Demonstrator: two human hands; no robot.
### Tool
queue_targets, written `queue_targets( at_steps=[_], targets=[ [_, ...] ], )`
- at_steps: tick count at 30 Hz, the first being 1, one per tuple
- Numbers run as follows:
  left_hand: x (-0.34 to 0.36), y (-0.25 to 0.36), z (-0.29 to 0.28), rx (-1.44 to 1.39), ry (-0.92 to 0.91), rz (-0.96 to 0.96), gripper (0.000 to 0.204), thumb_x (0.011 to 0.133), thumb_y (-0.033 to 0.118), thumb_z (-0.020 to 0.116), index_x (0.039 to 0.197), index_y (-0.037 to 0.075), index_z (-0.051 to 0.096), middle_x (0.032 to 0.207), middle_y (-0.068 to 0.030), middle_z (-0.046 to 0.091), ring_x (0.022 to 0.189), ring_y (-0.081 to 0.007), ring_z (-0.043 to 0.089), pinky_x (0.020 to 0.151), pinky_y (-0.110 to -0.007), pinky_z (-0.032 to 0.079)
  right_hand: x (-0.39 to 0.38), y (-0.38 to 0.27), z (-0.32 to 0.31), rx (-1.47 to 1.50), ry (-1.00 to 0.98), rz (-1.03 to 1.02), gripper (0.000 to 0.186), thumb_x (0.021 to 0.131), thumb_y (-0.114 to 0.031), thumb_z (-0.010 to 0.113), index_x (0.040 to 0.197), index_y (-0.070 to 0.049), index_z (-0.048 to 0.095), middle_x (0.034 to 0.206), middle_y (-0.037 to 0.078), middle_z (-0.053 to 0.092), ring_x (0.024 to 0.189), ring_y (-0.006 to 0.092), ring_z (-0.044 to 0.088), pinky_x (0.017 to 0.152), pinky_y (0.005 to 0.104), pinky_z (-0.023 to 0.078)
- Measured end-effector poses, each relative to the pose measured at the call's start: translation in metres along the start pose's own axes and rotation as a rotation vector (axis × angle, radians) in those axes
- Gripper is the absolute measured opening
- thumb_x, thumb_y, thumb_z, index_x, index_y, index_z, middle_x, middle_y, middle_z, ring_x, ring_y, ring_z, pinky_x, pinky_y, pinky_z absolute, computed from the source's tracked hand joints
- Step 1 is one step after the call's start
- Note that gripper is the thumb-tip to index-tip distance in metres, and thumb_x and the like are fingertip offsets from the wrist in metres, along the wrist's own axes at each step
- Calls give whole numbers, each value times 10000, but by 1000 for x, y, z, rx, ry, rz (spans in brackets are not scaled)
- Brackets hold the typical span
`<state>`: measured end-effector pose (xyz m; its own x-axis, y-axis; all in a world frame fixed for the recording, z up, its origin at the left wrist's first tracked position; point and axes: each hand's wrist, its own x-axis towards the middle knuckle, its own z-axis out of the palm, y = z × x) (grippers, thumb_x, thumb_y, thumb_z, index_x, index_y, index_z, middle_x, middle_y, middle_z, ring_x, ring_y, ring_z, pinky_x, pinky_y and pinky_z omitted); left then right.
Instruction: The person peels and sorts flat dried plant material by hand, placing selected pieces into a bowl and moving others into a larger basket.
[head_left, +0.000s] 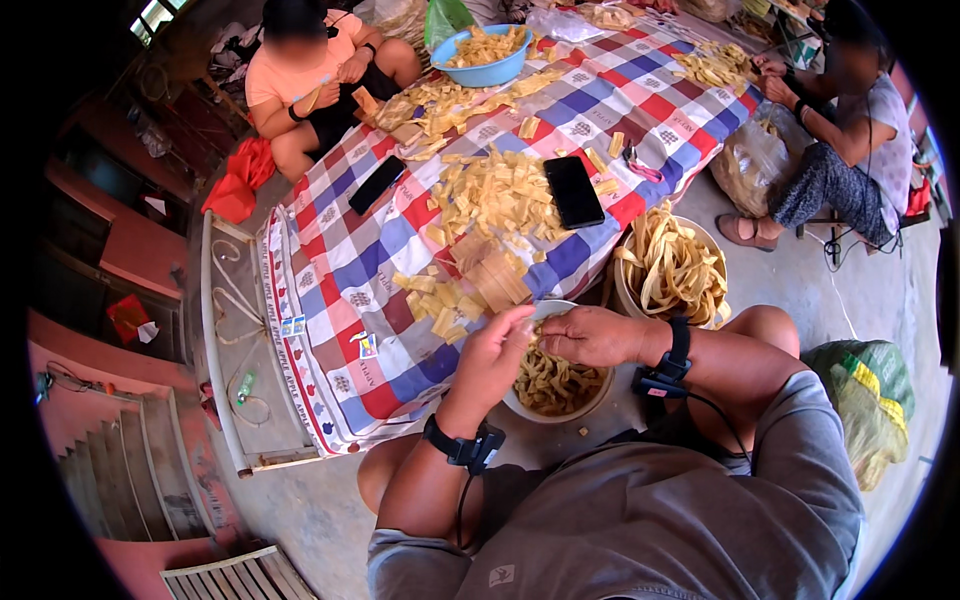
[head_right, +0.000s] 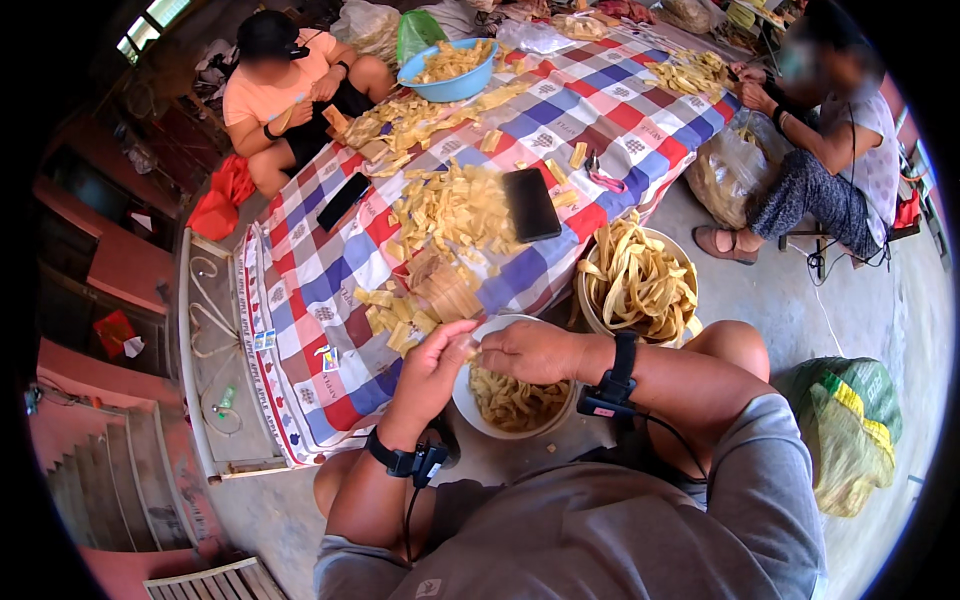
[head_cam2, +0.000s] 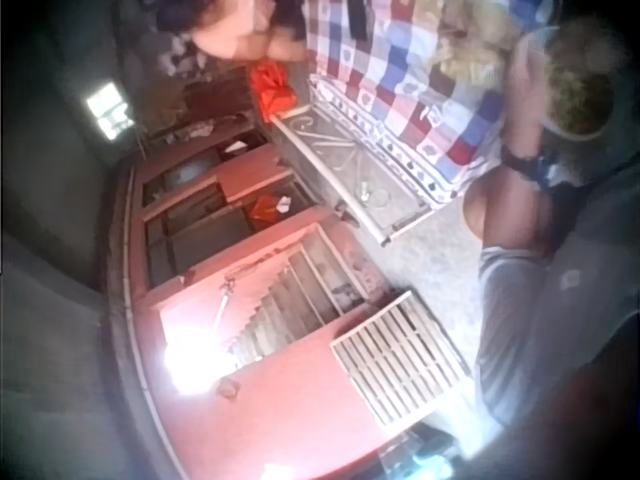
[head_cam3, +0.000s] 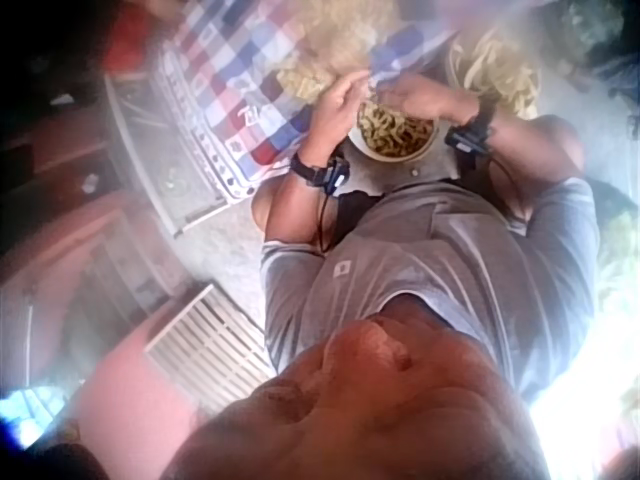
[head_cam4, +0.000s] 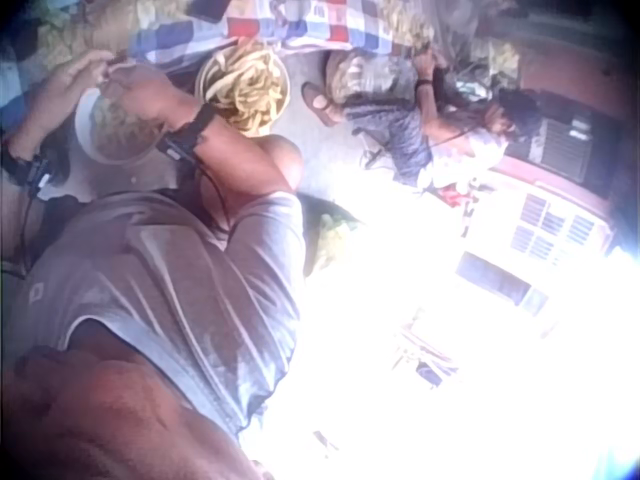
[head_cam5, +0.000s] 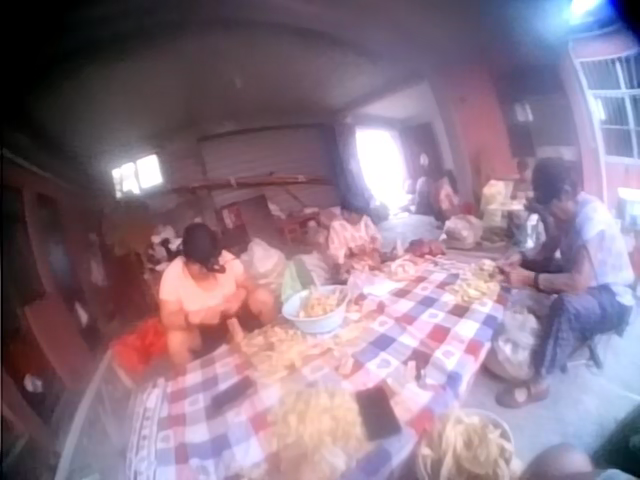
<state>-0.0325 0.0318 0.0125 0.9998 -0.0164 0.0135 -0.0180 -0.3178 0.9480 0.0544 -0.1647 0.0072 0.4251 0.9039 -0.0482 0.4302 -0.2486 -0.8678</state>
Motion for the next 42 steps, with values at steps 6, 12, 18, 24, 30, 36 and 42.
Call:
queue_targets(
  at_steps=[6, 12, 18, 24, 30, 36, 42],
  targets=[
    [-3, 0, 1, 94, -54, -117, 263, 976, 118, 524, 1218, 40, 594, 820, -87, 614, 735, -146, 585, 700, -300, 483, 3, 10, 7, -82, -65, 44, 400, 1003, -396, 462, 971, -38, 637, 894, 231, 659, 879, 428, 620, 805, 474, 486],
    [2, -16, 3, -135, -138, -279, 243, 992, 151, 521, 1191, 26, 579, 839, 12, 592, 694, -93, 545, 641, -257, 459, 2, 15, 17, -33, -18, -4, 393, 1000, -386, 464, 971, -36, 640, 893, 232, 654, 872, 422, 618, 797, 472, 487],
    [4, -7, -9, -267, -151, -432, 166, 994, 180, 540, 1114, 67, 558, 738, 45, 498, 611, -38, 451, 553, -202, 374, -4, 8, 18, 54, -1, -65, 354, 986, -348, 483, 969, -30, 638, 853, 219, 648, 834, 415, 613, 760, 471, 481],
    [3, -7, -13, -348, -88, -433, 148, 978, 155, 537, 1107, 86, 560, 726, 42, 505, 585, -35, 441, 517, -193, 357, -12, -4, 21, 48, 12, -34, 333, 1014, -312, 479, 947, -19, 620, 791, 201, 619, 753, 372, 604, 712, 444, 481],
    [13, -3, -18, -313, 52, -404, 143, 993, 151, 532, 1114, 75, 540, 723, 39, 516, 502, -30, 419, 460, -189, 331, -15, -14, -15, 308, 3, 159, 285, 1023, -258, 526, 956, 1, 622, 732, 85, 592, 665, 172, 567, 650, 338, 485],
    [11, -20, -20, -200, -23, -287, 161, 1008, 172, 532, 1120, 57, 526, 841, -16, 577, 698, -84, 574, 596, -225, 458, -15, 10, -33, 264, 145, 158, 220, 1000, -204, 575, 941, -4, 643, 685, 20, 572, 595, 89, 544, 557, 273, 459],
    [8, -12, 2, -392, -166, -211, 227, 984, 152, 568, 1164, 78, 450, 947, -54, 608, 820, -114, 623, 748, -239, 463, -9, -1, -24, 297, 21, 200, 228, 999, -222, 581, 929, -12, 634, 640, 2, 555, 556, 83, 529, 517, 257, 434]
  ],
)
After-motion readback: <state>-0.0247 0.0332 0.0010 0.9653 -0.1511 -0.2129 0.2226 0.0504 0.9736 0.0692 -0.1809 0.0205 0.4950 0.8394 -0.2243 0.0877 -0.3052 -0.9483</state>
